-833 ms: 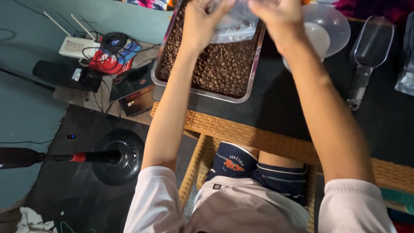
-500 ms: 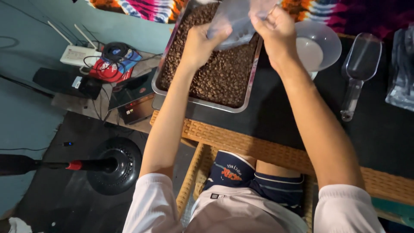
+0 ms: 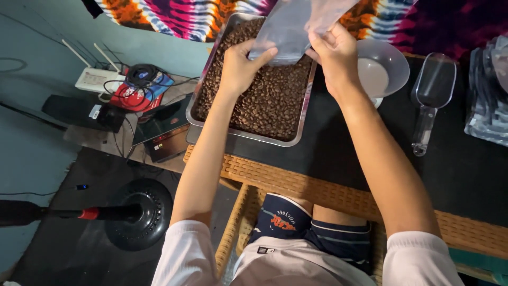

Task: Weighing and packaging roasted coffee beans into plastic bags using a scoop and a digital scale.

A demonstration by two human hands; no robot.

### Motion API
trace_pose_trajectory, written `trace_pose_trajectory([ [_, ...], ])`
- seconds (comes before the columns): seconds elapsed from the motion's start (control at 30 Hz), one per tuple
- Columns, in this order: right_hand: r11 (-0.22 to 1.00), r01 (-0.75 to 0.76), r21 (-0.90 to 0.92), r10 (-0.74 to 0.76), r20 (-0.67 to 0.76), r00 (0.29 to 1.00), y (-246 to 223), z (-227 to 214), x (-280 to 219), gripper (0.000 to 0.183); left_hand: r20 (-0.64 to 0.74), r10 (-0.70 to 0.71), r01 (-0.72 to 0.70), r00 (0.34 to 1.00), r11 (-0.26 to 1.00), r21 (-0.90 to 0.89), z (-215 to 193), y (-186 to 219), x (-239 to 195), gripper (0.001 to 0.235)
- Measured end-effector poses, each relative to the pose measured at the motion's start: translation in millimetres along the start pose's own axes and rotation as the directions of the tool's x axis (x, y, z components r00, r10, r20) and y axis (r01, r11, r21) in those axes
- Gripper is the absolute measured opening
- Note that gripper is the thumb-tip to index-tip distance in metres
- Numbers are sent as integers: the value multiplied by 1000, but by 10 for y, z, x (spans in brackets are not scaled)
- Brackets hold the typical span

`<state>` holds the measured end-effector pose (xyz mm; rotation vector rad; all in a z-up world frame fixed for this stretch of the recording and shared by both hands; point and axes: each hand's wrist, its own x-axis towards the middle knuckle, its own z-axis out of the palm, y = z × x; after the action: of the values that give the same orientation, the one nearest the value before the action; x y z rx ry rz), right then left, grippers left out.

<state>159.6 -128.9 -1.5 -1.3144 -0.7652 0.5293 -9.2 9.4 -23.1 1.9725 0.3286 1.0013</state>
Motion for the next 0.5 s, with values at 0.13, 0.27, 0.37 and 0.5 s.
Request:
trace_pose_trajectory([
  [0.13,999,-18,47,20,-28,999,-36,7,-63,7,-54,-69,70,996,997,20,11,-75,-1,26],
  [0.27,992,-41,116,41,-4,999,-173,-20,-202,13,-78,-152,145,985,986,-84,0,9,2,42],
  [0.37,997,-47,68,47,-6,999,-224,-112,-313,21,-52,-169,166,984,985,-48,9,173,-53,29],
  [0.5,999,48,0,-48,-69,996,-186,-293,-517,17,-78,-148,144,986,988,-45,134,285,-80,36],
])
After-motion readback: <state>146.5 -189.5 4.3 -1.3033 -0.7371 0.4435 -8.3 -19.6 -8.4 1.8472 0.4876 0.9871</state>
